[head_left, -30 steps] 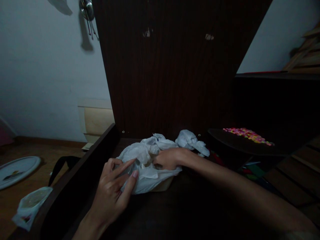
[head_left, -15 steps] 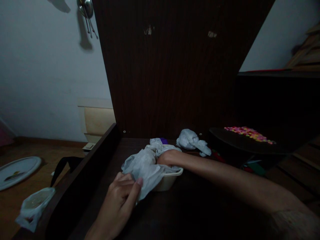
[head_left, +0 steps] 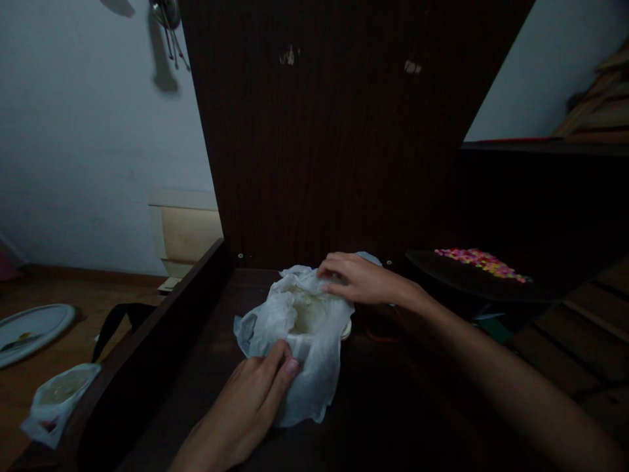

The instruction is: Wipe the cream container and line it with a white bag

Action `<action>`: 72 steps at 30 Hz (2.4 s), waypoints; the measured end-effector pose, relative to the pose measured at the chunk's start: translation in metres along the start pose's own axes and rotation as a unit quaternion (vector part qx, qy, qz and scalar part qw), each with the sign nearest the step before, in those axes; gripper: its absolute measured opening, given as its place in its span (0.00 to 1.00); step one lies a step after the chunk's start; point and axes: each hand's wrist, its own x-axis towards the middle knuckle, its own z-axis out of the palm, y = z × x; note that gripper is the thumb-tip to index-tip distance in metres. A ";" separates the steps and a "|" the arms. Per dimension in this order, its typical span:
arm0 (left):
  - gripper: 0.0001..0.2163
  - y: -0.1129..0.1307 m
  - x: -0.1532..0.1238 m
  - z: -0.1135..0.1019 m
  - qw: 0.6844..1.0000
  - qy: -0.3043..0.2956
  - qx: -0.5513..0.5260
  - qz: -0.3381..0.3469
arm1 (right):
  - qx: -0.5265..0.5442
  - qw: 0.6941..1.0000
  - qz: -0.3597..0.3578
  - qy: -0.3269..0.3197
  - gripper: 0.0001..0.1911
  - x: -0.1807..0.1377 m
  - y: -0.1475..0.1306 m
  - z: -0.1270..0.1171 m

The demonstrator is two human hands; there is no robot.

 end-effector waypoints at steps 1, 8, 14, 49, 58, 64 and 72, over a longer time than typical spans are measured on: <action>0.19 0.000 0.002 0.004 1.000 -0.009 0.018 0.001 | -0.007 0.999 0.018 0.038 0.13 -0.003 0.005 0.005; 0.16 0.009 0.001 0.003 0.988 -0.076 0.125 0.043 | 0.083 0.988 0.097 0.086 0.11 -0.009 0.031 0.028; 0.20 0.023 0.010 -0.047 0.994 0.061 0.050 0.073 | 0.289 0.919 0.149 0.223 0.15 -0.008 0.040 0.031; 0.22 -0.071 0.094 -0.029 0.874 0.217 -0.408 -0.152 | 0.337 0.879 0.269 0.205 0.11 -0.038 0.075 0.073; 0.23 -0.051 0.066 -0.038 0.922 0.198 -0.332 -0.005 | 0.223 0.951 0.177 0.120 0.40 -0.069 0.014 0.044; 0.22 -0.059 0.047 -0.023 0.937 0.149 -0.317 -0.011 | 0.240 0.943 0.201 0.115 0.43 -0.086 0.008 0.073; 0.23 -0.066 0.038 -0.028 0.890 0.049 -0.453 -0.010 | 0.181 0.957 0.197 0.111 0.19 -0.091 0.022 0.094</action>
